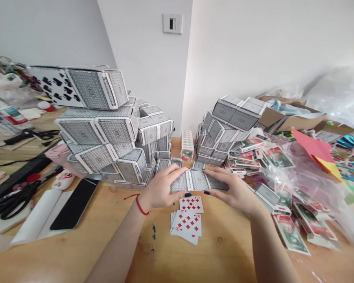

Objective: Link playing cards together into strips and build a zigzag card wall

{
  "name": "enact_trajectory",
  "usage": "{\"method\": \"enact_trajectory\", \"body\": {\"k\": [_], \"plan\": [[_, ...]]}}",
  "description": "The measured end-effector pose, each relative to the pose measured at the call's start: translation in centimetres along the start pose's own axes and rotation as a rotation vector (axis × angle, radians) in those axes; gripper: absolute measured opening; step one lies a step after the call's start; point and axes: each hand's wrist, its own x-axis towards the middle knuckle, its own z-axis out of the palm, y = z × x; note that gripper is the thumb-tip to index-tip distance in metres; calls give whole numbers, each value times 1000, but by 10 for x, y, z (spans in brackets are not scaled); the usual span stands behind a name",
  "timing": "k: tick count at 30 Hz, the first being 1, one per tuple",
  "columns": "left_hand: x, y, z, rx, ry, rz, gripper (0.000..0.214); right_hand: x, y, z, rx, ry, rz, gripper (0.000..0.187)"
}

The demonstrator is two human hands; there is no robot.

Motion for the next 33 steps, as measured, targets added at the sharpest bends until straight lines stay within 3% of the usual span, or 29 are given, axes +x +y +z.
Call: {"method": "enact_trajectory", "body": {"k": [15,22,28,33], "plan": [[-4,12,-8,-74,-22,47,55,0,-6,-5,192,-3,-88,46],[-4,13,-8,-46,44,-13,52,3,-11,0,199,92,-50,48],[-6,16,-12,-78,-12,25,54,1,-5,-2,259,-3,-92,49],[-5,19,-11,-46,23,-22,53,2,-8,0,235,26,-73,48]]}}
